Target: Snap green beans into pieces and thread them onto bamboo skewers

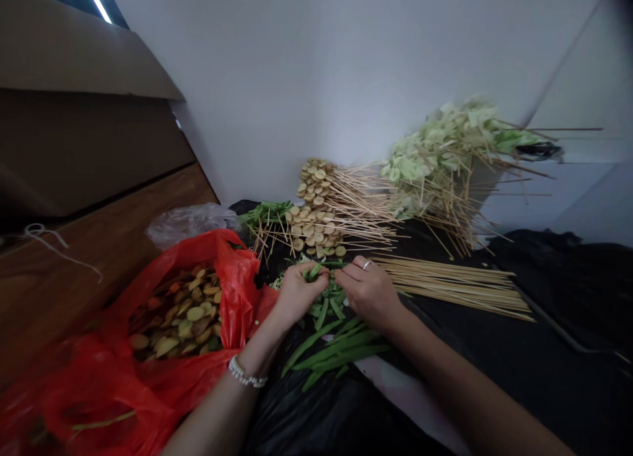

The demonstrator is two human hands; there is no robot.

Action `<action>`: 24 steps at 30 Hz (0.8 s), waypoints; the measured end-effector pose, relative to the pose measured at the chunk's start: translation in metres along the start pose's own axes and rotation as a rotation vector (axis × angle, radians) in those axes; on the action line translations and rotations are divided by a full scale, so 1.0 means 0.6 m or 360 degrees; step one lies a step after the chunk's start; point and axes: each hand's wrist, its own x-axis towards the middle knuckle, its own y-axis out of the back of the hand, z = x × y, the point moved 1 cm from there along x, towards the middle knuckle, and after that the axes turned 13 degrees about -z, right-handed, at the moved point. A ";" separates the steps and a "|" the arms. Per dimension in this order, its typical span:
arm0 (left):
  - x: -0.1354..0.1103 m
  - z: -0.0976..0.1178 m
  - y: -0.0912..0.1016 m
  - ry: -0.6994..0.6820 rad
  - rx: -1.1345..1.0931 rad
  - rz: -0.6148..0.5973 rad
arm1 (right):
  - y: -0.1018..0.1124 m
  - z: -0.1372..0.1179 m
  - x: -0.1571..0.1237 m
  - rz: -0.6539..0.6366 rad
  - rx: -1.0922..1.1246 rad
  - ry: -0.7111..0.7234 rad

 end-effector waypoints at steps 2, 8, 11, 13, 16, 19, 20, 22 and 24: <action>-0.002 0.001 -0.001 0.0089 -0.0189 0.0001 | -0.002 -0.004 -0.001 0.0036 0.0022 0.0028; -0.003 0.006 -0.003 0.0262 -0.0768 -0.0090 | 0.002 -0.010 -0.003 0.0121 0.0270 -0.0075; -0.002 0.008 -0.001 0.0285 -0.0878 -0.0118 | 0.010 -0.009 -0.001 0.0208 0.0624 -0.0191; -0.002 0.010 0.002 0.0276 -0.0891 -0.0125 | 0.019 0.000 0.002 0.0378 0.0878 -0.0357; -0.004 0.012 0.009 0.0262 -0.0829 -0.0204 | 0.029 0.025 0.004 0.0645 0.1246 -0.0751; -0.008 0.014 0.010 0.0296 -0.0540 -0.0411 | 0.032 0.056 0.003 0.0843 0.1656 -0.1010; -0.010 0.015 0.009 0.0303 -0.0420 -0.0474 | 0.032 0.065 0.003 0.0899 0.1751 -0.1034; -0.012 0.015 0.005 0.0282 -0.0252 -0.0517 | 0.032 0.076 0.001 0.0998 0.1855 -0.1030; -0.012 0.013 0.001 0.0224 -0.0209 -0.0490 | 0.031 0.078 0.001 0.1061 0.1938 -0.1007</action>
